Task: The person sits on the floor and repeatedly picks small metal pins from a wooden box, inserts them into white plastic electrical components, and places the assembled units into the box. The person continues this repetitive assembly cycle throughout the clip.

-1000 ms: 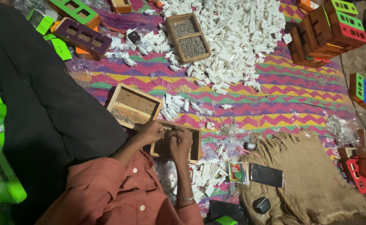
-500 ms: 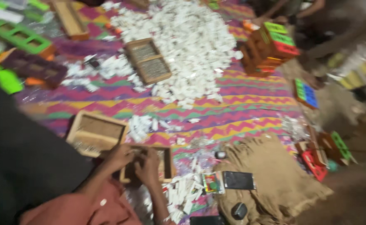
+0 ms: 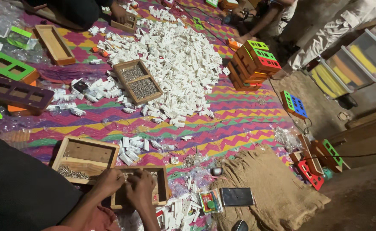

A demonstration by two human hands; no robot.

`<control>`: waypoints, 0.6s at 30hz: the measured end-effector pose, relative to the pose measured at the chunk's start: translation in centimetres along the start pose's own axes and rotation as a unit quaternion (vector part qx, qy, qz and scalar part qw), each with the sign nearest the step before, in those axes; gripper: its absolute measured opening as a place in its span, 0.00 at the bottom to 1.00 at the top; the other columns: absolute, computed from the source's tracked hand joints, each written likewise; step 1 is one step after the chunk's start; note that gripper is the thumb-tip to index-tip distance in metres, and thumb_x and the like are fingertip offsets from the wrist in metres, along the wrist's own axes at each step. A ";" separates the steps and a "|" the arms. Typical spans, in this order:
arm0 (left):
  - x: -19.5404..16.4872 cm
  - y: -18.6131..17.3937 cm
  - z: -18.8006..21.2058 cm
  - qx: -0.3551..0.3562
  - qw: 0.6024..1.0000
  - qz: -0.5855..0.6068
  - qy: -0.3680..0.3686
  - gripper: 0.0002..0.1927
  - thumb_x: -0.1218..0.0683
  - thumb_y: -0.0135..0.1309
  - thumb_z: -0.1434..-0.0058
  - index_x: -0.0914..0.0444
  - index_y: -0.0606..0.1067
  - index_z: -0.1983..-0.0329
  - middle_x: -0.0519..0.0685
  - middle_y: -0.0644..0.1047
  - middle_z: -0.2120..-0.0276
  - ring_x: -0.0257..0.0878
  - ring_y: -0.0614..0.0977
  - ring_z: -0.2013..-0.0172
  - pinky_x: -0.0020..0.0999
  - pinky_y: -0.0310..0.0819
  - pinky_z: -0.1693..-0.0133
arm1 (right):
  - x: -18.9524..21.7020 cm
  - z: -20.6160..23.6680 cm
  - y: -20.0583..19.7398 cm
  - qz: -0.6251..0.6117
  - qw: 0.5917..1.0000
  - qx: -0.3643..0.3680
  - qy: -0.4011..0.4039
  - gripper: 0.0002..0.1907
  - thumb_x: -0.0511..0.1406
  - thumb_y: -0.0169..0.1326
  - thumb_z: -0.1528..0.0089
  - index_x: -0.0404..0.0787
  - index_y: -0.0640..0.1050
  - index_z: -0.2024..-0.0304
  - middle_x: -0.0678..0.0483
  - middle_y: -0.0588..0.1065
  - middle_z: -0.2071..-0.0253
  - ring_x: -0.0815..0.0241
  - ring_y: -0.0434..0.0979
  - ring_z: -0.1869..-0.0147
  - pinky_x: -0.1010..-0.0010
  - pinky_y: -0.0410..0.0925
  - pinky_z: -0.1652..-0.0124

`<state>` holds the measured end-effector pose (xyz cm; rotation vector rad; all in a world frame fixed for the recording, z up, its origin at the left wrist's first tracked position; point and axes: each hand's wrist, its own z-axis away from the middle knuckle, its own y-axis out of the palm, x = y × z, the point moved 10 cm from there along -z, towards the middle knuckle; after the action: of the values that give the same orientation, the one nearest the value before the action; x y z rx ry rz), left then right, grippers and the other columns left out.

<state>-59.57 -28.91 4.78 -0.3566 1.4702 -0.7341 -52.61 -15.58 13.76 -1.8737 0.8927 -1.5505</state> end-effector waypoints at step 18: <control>2.3 0.9 -5.2 -0.014 1.000 -0.008 -0.015 0.09 0.52 0.59 0.46 0.62 0.83 0.72 0.57 0.82 0.72 0.55 0.85 0.66 0.47 0.77 0.61 | -1.7 -4.2 1.0 -0.044 0.999 -0.023 -0.012 0.07 0.34 0.60 0.40 0.39 0.85 0.61 0.49 0.75 0.45 0.48 0.68 0.33 0.49 0.54 0.36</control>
<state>-64.57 -28.63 1.91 -0.3991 1.4516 -0.7190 -57.05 -14.86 12.68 -1.9839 0.8531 -1.5682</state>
